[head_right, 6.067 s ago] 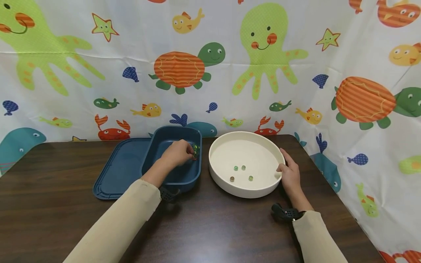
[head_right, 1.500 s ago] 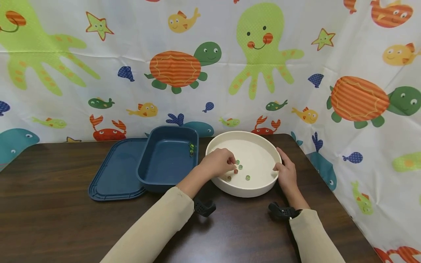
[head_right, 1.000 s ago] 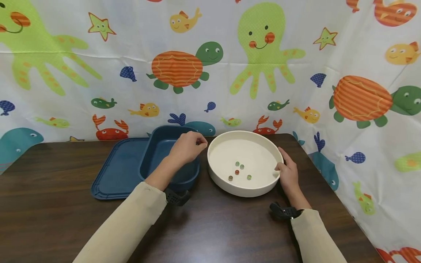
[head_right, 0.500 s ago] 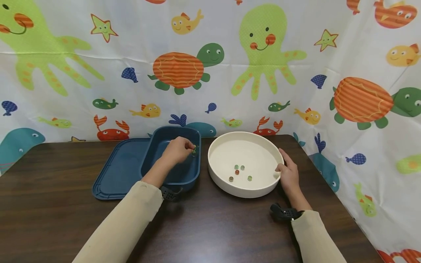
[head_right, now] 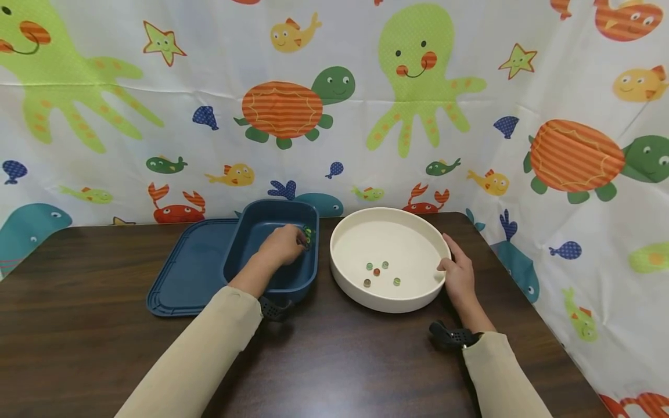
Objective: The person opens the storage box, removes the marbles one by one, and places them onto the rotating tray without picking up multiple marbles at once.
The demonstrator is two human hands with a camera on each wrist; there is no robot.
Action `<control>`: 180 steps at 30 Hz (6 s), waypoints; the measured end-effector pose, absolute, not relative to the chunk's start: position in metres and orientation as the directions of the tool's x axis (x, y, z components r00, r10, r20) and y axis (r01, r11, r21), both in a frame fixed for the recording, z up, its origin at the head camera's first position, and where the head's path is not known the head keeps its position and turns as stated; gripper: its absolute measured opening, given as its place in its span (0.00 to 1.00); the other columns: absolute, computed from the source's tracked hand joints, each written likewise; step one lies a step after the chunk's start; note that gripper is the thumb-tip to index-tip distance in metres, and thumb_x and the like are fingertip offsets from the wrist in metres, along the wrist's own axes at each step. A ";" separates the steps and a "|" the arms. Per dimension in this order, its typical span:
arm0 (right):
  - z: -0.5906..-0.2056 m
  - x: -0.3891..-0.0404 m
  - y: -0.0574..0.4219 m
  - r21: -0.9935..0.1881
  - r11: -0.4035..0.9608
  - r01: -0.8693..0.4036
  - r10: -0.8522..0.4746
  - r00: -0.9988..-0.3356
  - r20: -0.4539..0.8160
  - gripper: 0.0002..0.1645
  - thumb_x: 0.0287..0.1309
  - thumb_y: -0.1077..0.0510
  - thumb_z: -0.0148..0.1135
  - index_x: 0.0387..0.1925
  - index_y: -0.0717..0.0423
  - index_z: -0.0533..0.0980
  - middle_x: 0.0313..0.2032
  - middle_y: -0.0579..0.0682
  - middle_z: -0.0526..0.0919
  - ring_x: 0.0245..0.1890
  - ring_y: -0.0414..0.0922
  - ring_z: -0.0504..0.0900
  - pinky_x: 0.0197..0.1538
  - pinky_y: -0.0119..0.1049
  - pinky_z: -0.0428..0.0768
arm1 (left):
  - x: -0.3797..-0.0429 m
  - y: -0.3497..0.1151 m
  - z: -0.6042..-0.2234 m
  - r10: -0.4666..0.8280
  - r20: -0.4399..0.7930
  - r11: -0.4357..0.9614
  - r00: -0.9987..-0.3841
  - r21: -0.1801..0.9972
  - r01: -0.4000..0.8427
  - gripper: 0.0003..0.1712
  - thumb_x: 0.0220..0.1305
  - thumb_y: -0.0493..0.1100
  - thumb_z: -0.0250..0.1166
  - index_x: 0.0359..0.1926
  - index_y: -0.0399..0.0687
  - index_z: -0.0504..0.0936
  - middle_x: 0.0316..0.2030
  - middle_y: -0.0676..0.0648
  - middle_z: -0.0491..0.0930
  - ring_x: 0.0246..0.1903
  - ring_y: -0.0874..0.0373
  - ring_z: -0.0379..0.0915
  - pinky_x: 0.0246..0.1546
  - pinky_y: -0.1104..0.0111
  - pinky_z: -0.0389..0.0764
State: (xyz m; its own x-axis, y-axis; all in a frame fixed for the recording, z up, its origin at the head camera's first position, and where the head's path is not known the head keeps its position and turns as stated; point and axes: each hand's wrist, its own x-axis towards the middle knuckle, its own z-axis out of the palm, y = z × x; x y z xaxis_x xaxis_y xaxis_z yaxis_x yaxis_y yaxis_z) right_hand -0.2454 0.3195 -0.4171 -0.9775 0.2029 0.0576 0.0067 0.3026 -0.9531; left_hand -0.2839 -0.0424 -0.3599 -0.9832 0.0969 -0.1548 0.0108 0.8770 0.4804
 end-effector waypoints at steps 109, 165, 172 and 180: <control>-0.418 -0.249 0.321 -0.951 0.308 0.003 0.215 -0.974 0.066 0.46 0.55 0.72 0.41 0.78 0.54 0.57 0.79 0.53 0.56 0.79 0.54 0.55 0.79 0.52 0.55 | -0.282 0.085 -0.369 0.275 -0.088 0.892 -0.957 0.396 0.220 0.06 0.67 0.47 0.66 0.34 0.55 0.88 0.32 0.55 0.86 0.31 0.59 0.77 0.32 0.66 0.76; -0.415 -0.246 0.321 -0.954 0.298 0.012 0.199 -0.979 0.050 0.46 0.56 0.73 0.40 0.79 0.53 0.55 0.79 0.51 0.54 0.80 0.53 0.54 0.79 0.52 0.54 | -0.287 -0.025 -0.358 0.022 -0.157 0.906 -0.987 0.420 -0.046 0.24 0.70 0.38 0.58 0.66 0.48 0.76 0.61 0.41 0.80 0.56 0.45 0.78 0.56 0.50 0.80; -0.415 -0.247 0.321 -0.954 0.298 0.014 0.199 -0.979 0.048 0.46 0.57 0.72 0.39 0.79 0.52 0.54 0.79 0.51 0.53 0.80 0.53 0.53 0.79 0.52 0.54 | -0.290 -0.023 -0.363 0.049 -0.168 0.926 -0.985 0.378 -0.018 0.19 0.71 0.37 0.57 0.61 0.42 0.79 0.59 0.39 0.80 0.52 0.45 0.77 0.54 0.50 0.80; -0.415 -0.246 0.321 -0.955 0.297 0.008 0.191 -0.980 0.051 0.47 0.57 0.73 0.40 0.79 0.52 0.54 0.79 0.51 0.54 0.79 0.53 0.54 0.79 0.52 0.55 | -0.289 -0.023 -0.364 0.056 -0.140 0.940 -0.988 0.342 0.005 0.14 0.72 0.36 0.56 0.54 0.41 0.82 0.56 0.38 0.81 0.52 0.43 0.79 0.53 0.49 0.81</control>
